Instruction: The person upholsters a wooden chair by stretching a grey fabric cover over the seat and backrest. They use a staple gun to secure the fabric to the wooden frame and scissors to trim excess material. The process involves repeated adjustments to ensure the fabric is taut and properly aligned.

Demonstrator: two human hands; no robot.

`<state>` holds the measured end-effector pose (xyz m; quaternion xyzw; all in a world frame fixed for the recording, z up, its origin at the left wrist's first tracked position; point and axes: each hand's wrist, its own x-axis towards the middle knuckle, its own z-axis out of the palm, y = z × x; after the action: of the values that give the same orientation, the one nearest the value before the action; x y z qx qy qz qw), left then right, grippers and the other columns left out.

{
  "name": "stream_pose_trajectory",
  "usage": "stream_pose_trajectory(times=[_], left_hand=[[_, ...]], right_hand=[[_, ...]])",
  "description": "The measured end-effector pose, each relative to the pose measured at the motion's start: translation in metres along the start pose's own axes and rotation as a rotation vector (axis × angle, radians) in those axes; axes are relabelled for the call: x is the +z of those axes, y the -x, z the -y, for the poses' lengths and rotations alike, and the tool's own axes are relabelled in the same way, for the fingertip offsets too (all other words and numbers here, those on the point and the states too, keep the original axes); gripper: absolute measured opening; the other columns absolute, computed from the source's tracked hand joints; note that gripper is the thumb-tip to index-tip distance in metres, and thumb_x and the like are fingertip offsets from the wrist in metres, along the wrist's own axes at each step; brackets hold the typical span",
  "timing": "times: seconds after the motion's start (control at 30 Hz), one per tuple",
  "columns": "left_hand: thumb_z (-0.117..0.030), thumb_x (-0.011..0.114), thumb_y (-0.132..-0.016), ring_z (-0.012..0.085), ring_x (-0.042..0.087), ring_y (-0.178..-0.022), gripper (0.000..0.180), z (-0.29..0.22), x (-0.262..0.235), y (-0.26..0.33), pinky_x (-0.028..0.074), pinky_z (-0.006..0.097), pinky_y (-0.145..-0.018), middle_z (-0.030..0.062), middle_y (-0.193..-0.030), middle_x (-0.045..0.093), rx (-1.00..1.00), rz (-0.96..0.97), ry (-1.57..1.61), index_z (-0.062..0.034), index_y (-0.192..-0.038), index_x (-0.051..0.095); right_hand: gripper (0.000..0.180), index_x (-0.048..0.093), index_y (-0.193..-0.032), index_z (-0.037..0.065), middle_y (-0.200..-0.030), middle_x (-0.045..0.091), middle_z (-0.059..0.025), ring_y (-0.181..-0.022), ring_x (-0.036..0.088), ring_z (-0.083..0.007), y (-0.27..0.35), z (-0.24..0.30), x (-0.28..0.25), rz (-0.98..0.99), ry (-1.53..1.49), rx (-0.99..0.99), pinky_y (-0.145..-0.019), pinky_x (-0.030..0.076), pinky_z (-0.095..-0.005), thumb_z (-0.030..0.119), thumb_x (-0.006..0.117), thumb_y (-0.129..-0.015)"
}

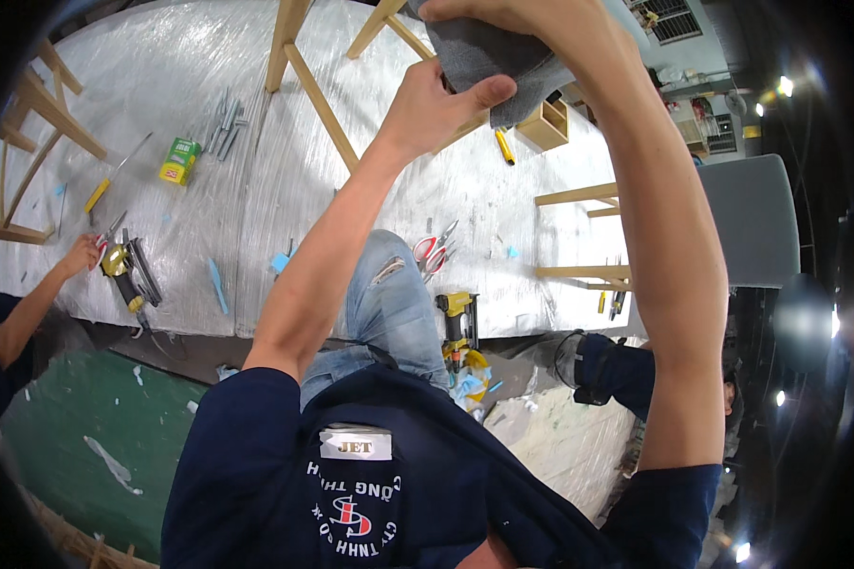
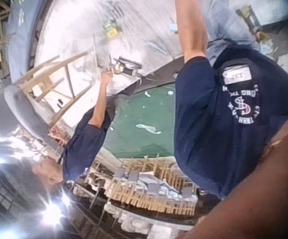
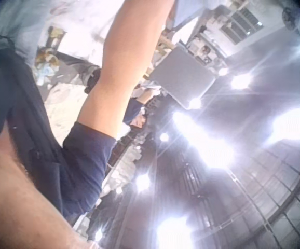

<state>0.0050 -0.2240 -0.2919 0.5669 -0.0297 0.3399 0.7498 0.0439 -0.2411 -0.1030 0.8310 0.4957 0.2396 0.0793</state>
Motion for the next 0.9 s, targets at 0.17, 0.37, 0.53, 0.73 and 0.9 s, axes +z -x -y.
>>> stream_pose_trajectory(times=[0.17,0.37,0.53,0.73,0.9], left_hand=[[-0.066,0.077,-0.074,0.0108,0.060,-0.091,0.081,-0.009,0.005,0.003,0.050,0.028,-0.082,0.0049,-0.099,0.068,-0.081,-0.032,-0.050,0.0060,-0.108,0.065],[-0.050,0.080,-0.082,0.0138,0.063,-0.097,0.066,0.004,0.010,0.001,0.050,0.029,-0.086,0.0100,-0.104,0.071,-0.018,-0.045,0.102,0.0065,-0.112,0.066],[-0.060,0.075,-0.081,0.0222,0.062,-0.108,0.081,-0.004,0.010,0.006,0.049,0.034,-0.093,0.0158,-0.116,0.068,-0.041,-0.047,-0.034,0.0095,-0.120,0.060],[-0.071,0.070,-0.078,0.0139,0.058,-0.089,0.086,-0.002,-0.027,0.003,0.049,0.029,-0.078,0.0067,-0.098,0.066,-0.136,0.023,-0.189,0.0080,-0.112,0.061],[-0.070,0.068,-0.081,0.0086,0.053,-0.078,0.076,0.005,-0.006,-0.001,0.043,0.026,-0.069,-0.0007,-0.085,0.059,-0.147,0.110,-0.091,0.0018,-0.106,0.061]], right_hand=[[0.112,0.031,-0.146,-0.011,-0.133,0.050,-0.0388,-0.123,0.052,-0.0474,-0.031,0.019,-0.003,0.082,0.053,0.132,-0.102,0.046,-0.0457,0.044,0.085,-0.065],[0.089,0.043,-0.140,-0.006,-0.124,0.058,-0.0307,-0.114,0.059,-0.0376,-0.099,0.023,0.021,0.109,0.035,0.082,-0.095,0.049,-0.0418,0.044,0.078,-0.075],[0.072,0.053,-0.135,-0.001,-0.117,0.066,-0.0240,-0.106,0.064,-0.0294,-0.146,-0.019,0.009,0.171,-0.345,-0.210,-0.089,0.052,-0.0386,0.044,0.073,-0.083],[0.030,0.067,-0.100,-0.004,-0.085,0.070,-0.0117,-0.082,0.070,-0.0169,0.082,-0.053,-0.004,-0.536,-1.417,0.054,-0.076,0.054,-0.0288,0.025,0.058,-0.099],[0.047,0.060,-0.102,0.000,-0.077,0.062,-0.0042,-0.058,0.060,-0.0112,0.186,-0.005,0.108,-0.110,-1.983,0.747,-0.053,0.054,-0.0271,0.047,0.057,-0.099]])
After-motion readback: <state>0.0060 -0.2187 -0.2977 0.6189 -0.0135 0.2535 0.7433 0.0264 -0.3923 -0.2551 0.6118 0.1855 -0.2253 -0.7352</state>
